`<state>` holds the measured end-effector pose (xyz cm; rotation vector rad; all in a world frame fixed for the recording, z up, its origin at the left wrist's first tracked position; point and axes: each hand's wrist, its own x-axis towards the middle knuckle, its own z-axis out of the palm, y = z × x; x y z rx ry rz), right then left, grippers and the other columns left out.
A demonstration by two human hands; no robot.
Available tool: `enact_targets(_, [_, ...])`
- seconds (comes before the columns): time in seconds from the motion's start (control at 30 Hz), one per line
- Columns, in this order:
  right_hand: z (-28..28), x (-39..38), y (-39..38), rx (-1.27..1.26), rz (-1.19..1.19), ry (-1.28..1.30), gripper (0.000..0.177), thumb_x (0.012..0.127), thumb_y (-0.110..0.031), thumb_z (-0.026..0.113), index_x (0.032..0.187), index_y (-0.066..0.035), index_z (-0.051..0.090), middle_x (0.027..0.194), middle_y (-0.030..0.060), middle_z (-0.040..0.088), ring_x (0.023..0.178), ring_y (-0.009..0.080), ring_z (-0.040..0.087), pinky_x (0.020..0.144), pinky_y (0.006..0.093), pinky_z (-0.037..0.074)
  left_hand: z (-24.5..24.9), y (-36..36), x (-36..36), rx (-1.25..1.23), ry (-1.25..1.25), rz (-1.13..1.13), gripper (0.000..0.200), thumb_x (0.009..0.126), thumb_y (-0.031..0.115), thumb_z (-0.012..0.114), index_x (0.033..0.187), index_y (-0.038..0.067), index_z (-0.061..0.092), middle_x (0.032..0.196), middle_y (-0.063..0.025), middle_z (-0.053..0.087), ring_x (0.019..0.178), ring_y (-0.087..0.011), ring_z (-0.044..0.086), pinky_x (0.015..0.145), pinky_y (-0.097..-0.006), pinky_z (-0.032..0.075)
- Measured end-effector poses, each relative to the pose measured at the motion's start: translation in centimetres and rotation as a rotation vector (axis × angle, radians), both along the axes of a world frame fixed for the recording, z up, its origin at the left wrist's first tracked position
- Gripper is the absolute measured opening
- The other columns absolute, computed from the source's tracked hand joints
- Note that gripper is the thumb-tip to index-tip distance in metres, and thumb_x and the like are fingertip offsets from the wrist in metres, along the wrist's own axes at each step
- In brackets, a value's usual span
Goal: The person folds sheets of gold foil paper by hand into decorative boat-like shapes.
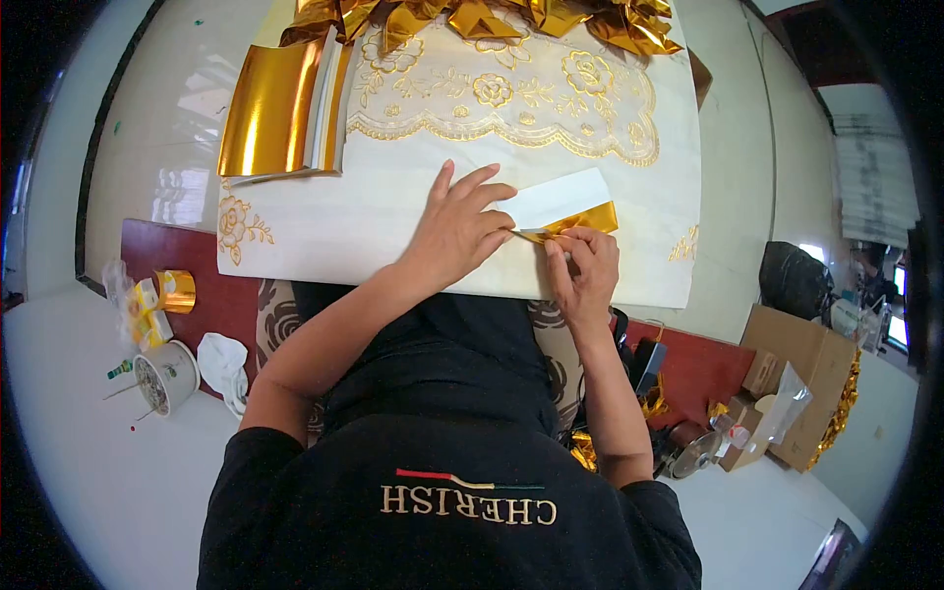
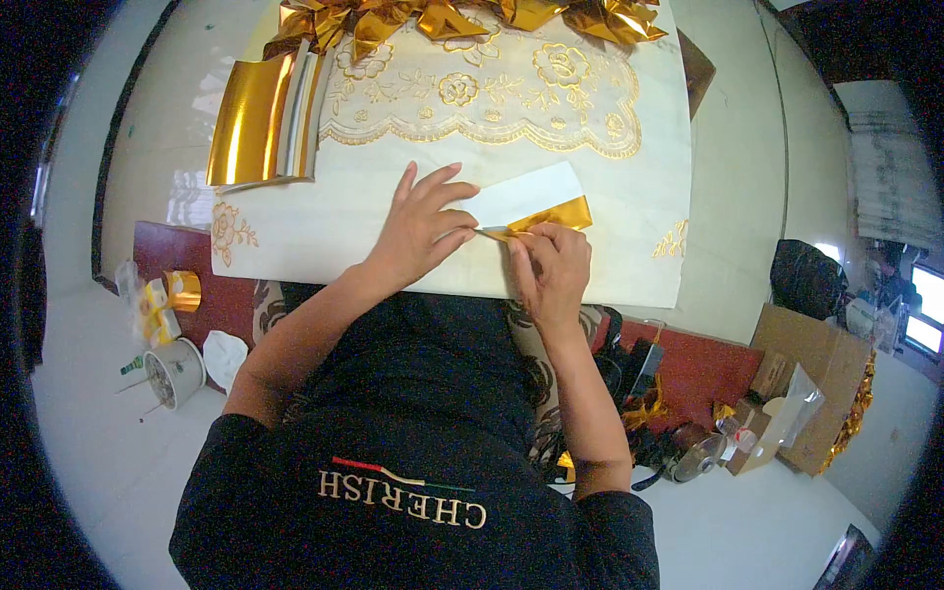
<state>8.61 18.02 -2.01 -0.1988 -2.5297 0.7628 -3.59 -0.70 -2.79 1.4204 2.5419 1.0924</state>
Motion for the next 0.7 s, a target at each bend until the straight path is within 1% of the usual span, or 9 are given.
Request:
enact_targets(0.13, [0.5,-0.8,-0.3,0.016,-0.043,-0.007,0.011,0.082,-0.014,0.076,0.088,-0.008,0.069,0.091,0.0069,0.063,0.086,0.0266,0.057,0.077,0.0391,0.042,0.0,0.5,0.1,0.014,-0.014,0.042,0.01,0.086,0.022,0.073,0.092,0.015,0.069,0.129,-0.0011,0.058,0.142,-0.0275,0.037,0.118,-0.0633,0.013])
enact_targets(0.23, [0.5,-1.0,-0.3,0.028,-0.053,0.006,0.011,0.081,-0.014,0.077,0.087,-0.009,0.068,0.089,0.0059,0.062,0.085,0.0256,0.057,0.076,0.0387,0.041,0.1,0.9,0.3,0.005,-0.027,0.078,0.01,0.085,0.022,0.073,0.089,0.015,0.068,0.126,-0.0013,0.058,0.141,-0.0286,0.038,0.118,-0.063,0.013])
enact_targets(0.53, [0.8,-1.6,-0.5,0.043,-0.071,-0.002,0.012,0.081,-0.014,0.077,0.086,-0.011,0.067,0.085,0.0043,0.061,0.083,0.0247,0.057,0.075,0.039,0.04,0.4,1.8,0.7,0.004,-0.043,0.161,0.012,0.082,0.019,0.075,0.08,0.012,0.064,0.121,-0.0041,0.058,0.138,-0.031,0.041,0.116,-0.065,0.014])
enact_targets(0.7, [0.5,-1.7,-0.4,0.082,-0.076,0.002,0.012,0.081,-0.015,0.076,0.086,-0.011,0.066,0.086,0.0045,0.061,0.083,0.0254,0.056,0.074,0.0398,0.04,0.6,2.1,1.0,0.007,-0.036,0.19,0.013,0.081,0.018,0.074,0.078,0.012,0.063,0.12,-0.0057,0.058,0.136,-0.0317,0.043,0.116,-0.0645,0.016])
